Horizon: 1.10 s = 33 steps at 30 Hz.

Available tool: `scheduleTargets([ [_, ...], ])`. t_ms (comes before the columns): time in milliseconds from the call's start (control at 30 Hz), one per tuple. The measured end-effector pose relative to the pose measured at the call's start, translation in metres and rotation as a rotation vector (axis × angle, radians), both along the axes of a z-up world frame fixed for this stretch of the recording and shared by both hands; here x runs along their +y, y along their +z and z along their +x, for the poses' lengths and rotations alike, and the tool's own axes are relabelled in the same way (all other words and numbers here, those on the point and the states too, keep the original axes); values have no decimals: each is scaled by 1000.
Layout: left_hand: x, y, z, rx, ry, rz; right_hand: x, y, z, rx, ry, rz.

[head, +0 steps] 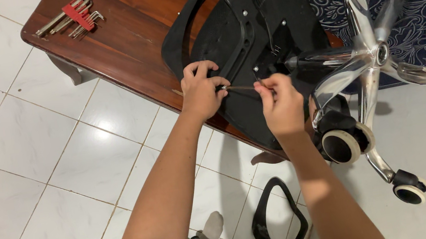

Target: The person uses an Allen key to remove screws from the backrest of an office chair, detaches the backrest frame, and sets it aside. They then remove the five-star base with casters from the seat and place it on the table. The person continues to unscrew fasteners from the underside of the seat.

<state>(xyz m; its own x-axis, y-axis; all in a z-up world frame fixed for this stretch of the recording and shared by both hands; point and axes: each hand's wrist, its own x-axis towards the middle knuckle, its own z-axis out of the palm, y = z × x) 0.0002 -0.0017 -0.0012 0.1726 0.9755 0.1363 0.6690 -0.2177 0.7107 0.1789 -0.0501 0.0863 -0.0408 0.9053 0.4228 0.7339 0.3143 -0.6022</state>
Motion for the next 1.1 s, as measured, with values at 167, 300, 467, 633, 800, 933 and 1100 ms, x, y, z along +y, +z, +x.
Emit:
scheduleTargets([
  [167,1,-1,5,-14,36,-45,2,4,4,80,174,64],
  [300,0,0,10,-23,81,-37,-3,11,3,210,182,-118],
  [467,0,-2,17,9,113,-9,-9,5,9,225,272,-125],
  [633,-4,0,20,-10,86,173,-12,-20,25,498,88,-178],
  [800,-8,11,12,-112,8,289,-20,-45,44,664,-47,-201],
  [933,-6,24,1,-317,-64,72,-22,-55,59,770,-132,-260],
  [1100,-8,30,-21,-745,2,-158,-21,-68,46,818,-134,-482],
])
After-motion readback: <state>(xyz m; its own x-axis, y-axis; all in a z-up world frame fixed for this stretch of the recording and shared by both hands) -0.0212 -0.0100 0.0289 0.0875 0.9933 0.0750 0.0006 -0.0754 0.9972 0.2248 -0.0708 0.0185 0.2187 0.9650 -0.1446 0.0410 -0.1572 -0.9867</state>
